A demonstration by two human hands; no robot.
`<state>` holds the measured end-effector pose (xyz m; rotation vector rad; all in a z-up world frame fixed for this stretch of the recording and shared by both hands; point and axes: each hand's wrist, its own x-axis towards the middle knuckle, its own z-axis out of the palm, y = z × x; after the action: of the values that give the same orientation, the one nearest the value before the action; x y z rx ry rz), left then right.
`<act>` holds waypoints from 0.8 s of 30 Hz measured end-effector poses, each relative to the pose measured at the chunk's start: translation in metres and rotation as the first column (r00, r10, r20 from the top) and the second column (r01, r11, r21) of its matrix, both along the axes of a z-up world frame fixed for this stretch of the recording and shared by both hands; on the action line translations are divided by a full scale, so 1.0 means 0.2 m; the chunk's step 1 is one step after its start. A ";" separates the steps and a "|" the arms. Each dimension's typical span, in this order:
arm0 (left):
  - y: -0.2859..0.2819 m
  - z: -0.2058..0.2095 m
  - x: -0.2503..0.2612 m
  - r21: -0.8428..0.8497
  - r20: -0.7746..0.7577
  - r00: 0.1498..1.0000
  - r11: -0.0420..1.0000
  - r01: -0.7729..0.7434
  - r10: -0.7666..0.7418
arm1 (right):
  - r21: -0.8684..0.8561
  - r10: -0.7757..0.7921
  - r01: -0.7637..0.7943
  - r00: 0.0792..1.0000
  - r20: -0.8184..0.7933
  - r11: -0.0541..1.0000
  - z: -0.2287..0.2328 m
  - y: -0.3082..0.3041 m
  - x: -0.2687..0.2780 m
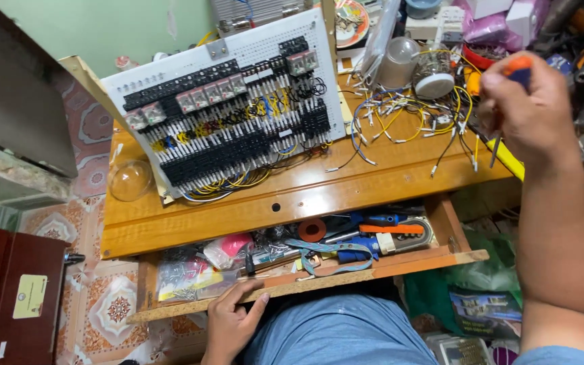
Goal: Wiring an electrical control panel by inserting wires into terminals and tightening them with a screwdriver.
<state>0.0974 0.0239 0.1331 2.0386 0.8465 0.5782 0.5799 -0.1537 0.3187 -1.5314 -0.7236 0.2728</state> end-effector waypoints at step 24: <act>0.00 -0.03 -0.01 0.123 0.093 0.996 0.992 -0.003 -0.008 | -0.776 0.288 0.512 0.731 0.618 0.368 -0.50 0.43 0.31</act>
<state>0.0952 0.0234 0.1274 2.1056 0.7697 0.7343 0.6422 -0.0681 0.2186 -2.9254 -1.1111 -0.0753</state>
